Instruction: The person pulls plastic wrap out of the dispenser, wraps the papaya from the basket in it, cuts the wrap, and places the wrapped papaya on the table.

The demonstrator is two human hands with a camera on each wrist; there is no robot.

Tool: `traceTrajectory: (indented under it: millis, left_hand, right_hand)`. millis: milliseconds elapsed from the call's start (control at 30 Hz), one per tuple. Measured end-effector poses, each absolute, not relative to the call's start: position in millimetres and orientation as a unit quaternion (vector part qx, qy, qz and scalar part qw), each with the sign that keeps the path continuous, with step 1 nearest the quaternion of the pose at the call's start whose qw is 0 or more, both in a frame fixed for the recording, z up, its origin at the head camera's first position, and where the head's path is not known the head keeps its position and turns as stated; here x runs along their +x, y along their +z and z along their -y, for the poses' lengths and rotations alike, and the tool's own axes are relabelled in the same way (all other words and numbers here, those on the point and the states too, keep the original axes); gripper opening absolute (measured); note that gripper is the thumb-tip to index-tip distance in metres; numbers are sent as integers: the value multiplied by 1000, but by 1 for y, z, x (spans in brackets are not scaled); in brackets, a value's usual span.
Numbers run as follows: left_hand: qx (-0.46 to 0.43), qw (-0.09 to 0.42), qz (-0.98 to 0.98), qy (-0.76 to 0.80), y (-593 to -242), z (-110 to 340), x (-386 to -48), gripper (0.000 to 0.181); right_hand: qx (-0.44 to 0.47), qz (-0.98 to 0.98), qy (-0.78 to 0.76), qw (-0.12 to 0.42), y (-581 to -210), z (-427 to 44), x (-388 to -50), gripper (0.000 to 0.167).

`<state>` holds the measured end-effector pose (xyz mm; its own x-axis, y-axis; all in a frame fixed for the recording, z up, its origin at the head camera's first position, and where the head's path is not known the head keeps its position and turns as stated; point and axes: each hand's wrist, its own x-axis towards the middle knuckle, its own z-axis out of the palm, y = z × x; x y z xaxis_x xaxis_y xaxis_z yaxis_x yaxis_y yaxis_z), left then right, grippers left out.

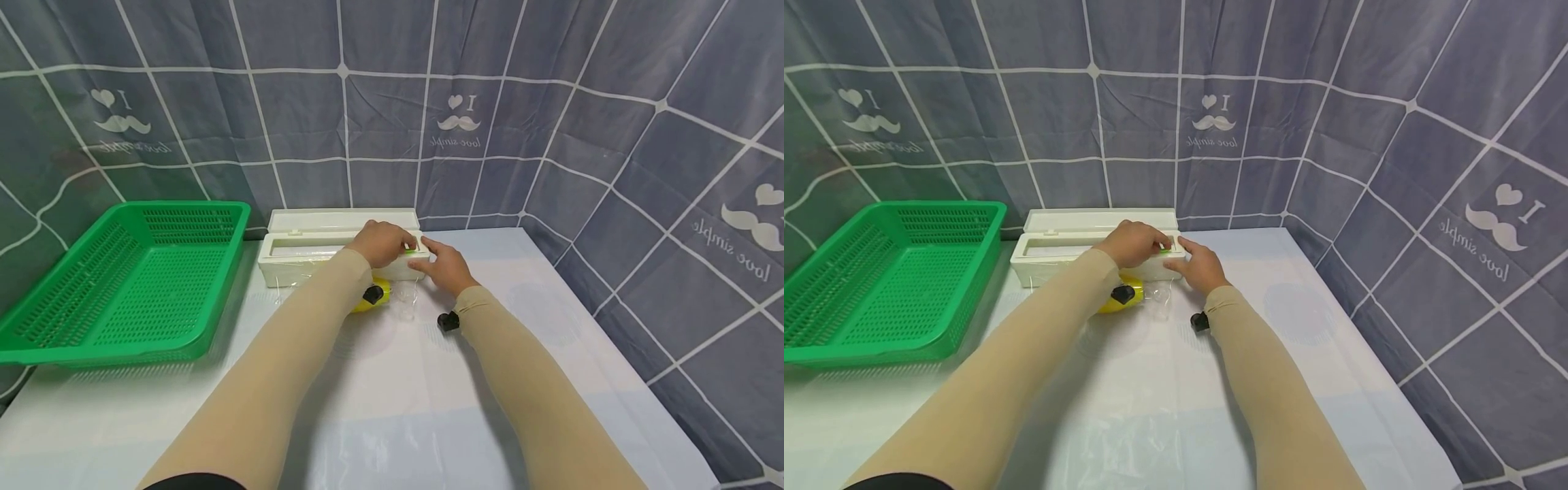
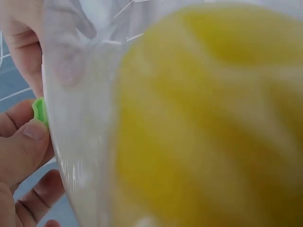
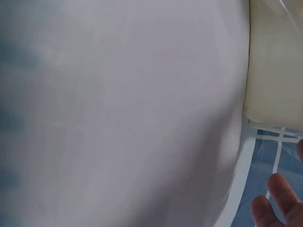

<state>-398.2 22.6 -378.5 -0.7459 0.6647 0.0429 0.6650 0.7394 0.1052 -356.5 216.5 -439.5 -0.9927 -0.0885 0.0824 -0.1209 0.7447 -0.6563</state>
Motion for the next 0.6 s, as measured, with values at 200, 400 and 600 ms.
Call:
traceTrajectory:
  millis: [200, 400, 600]
  left_hand:
    - [-350, -19, 934, -65, -373, -7, -395, 31]
    - [-336, -27, 939, -71, -366, 6, -391, 32]
    - [-326, -17, 944, -39, -362, 10, -388, 30]
  right_hand:
    - [47, 938, 343, 24, -438, -214, -357, 81]
    - [37, 936, 349, 25, -439, -216, -358, 82]
    - [36, 933, 359, 17, -443, -216, -361, 84]
